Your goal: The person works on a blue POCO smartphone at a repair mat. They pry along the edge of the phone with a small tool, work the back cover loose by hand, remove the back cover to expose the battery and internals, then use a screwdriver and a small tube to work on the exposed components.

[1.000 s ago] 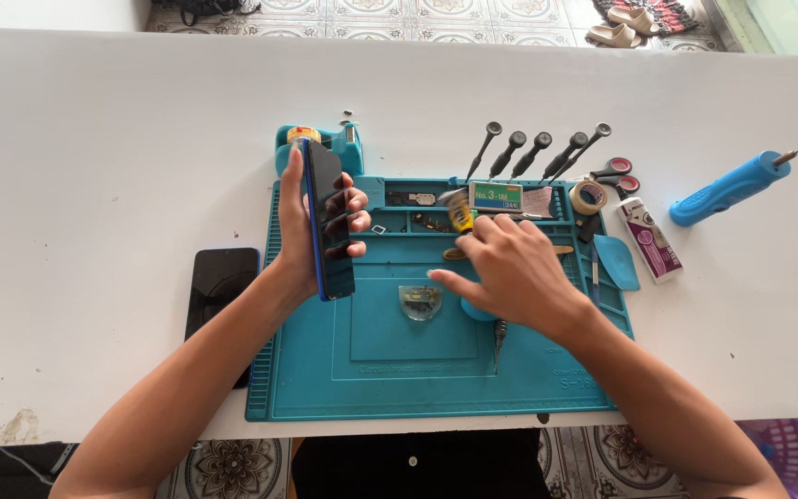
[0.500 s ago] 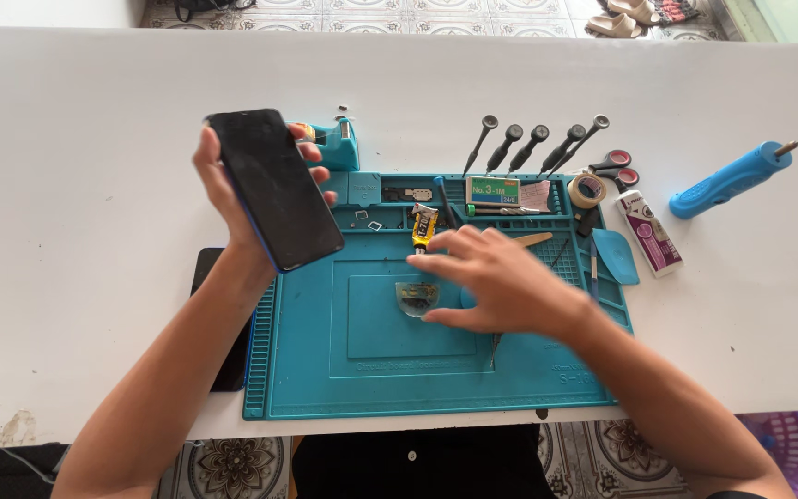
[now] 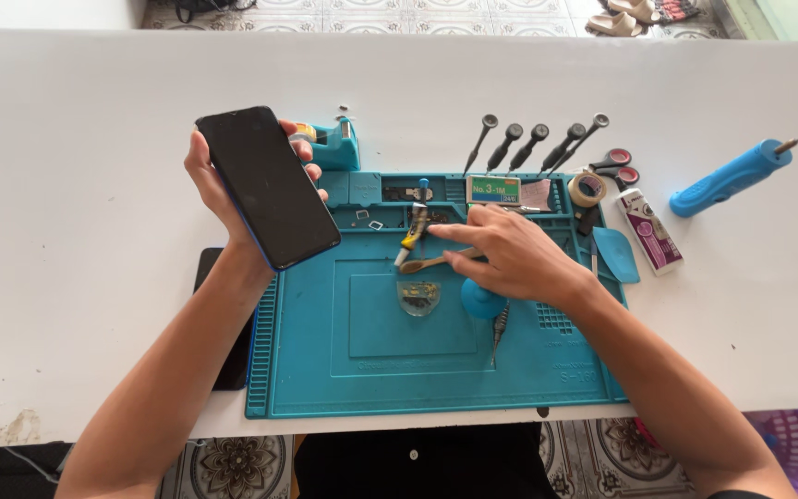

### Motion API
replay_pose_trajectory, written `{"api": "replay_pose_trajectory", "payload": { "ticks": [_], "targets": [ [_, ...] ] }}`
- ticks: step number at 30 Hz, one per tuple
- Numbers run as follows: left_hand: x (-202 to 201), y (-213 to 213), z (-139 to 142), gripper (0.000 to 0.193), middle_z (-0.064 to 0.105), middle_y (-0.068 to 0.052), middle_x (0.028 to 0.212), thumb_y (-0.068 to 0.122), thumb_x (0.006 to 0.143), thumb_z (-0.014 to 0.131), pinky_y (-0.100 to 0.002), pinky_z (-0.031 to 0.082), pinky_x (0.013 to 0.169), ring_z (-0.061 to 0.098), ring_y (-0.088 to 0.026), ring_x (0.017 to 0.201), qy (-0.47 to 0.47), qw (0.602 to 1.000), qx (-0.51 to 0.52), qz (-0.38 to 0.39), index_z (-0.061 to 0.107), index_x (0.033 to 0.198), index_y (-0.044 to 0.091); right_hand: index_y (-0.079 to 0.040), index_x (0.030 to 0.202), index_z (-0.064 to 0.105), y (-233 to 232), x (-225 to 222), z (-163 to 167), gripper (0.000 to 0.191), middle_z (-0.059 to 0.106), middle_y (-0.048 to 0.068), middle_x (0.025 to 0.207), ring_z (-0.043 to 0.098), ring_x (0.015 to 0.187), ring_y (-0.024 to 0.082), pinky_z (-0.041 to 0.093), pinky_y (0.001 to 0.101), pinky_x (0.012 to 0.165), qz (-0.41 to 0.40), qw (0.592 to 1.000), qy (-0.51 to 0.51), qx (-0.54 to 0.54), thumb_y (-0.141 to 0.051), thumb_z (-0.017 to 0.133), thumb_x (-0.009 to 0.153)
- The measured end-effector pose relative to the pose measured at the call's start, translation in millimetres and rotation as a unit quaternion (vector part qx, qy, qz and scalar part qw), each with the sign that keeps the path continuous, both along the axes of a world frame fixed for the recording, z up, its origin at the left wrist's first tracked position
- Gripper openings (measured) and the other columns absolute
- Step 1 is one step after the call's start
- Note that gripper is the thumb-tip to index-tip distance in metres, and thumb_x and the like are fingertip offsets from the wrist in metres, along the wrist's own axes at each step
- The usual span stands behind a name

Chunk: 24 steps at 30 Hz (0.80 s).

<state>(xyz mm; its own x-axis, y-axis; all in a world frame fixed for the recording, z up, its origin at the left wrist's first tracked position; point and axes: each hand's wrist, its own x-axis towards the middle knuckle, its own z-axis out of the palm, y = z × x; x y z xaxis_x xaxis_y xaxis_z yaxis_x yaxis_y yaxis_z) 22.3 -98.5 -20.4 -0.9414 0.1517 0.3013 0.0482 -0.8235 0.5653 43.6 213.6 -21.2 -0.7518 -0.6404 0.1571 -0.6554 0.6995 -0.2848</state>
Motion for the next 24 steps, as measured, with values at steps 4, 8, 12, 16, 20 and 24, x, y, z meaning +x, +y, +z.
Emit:
{"api": "replay_pose_trajectory", "payload": {
  "ticks": [4,8,12,16,20,24],
  "targets": [
    [1,-4,2,0.085,0.062,-0.015,0.101,0.077,0.095,0.041,-0.036,0.057,0.068,0.067,-0.024,0.086,0.032,0.999,0.024,-0.018,0.057,0.124,-0.001,-0.003,0.132,0.066,-2,0,5,0.048,0.061,0.012,0.088,0.063,0.078,0.028,0.053,0.0433,0.072,-0.043,0.999,-0.005,-0.006,-0.031,0.064,0.093],
    [-3,-7,7,0.085,0.061,-0.015,0.103,0.076,0.094,0.043,-0.038,0.058,0.072,0.066,-0.025,0.090,0.072,0.995,0.043,-0.060,0.056,0.127,-0.001,-0.001,0.127,0.067,-3,-8,2,0.049,0.062,0.015,0.086,0.064,0.076,0.029,0.052,0.0430,0.071,-0.077,0.997,-0.021,0.016,-0.032,0.067,0.090],
    [-5,-3,9,0.085,0.060,-0.016,0.104,0.076,0.094,0.044,-0.038,0.058,0.074,0.065,-0.025,0.091,0.083,0.991,0.059,-0.082,0.056,0.127,-0.001,0.001,0.111,0.075,-6,-17,-9,0.031,0.066,0.013,0.085,0.064,0.077,0.029,0.051,0.0438,0.074,-0.066,0.994,0.062,-0.056,-0.024,0.068,0.094],
    [-4,1,10,0.085,0.060,-0.016,0.106,0.075,0.093,0.044,-0.037,0.058,0.073,0.065,-0.025,0.092,0.069,0.990,0.078,-0.098,0.055,0.127,-0.001,0.000,0.103,0.078,-9,-21,-14,0.022,0.064,0.010,0.080,0.063,0.073,0.028,0.050,0.0423,0.070,-0.096,0.987,0.045,-0.120,-0.016,0.067,0.092],
    [-3,3,11,0.084,0.061,-0.015,0.105,0.075,0.094,0.045,-0.038,0.058,0.074,0.066,-0.024,0.091,0.063,0.992,0.064,-0.088,0.055,0.127,-0.001,-0.001,0.106,0.078,-4,-19,-12,0.023,0.061,0.009,0.075,0.061,0.069,0.026,0.046,0.0413,0.066,-0.101,0.986,0.063,-0.117,-0.015,0.069,0.090],
    [-5,9,9,0.085,0.063,-0.016,0.101,0.076,0.094,0.045,-0.038,0.058,0.071,0.067,-0.025,0.089,0.055,0.993,0.055,-0.086,0.056,0.124,-0.002,-0.003,0.096,0.080,-1,-17,-8,0.017,0.061,0.007,0.073,0.059,0.071,0.024,0.041,0.0428,0.068,-0.087,0.991,0.078,-0.063,-0.016,0.073,0.087]
  ]
}}
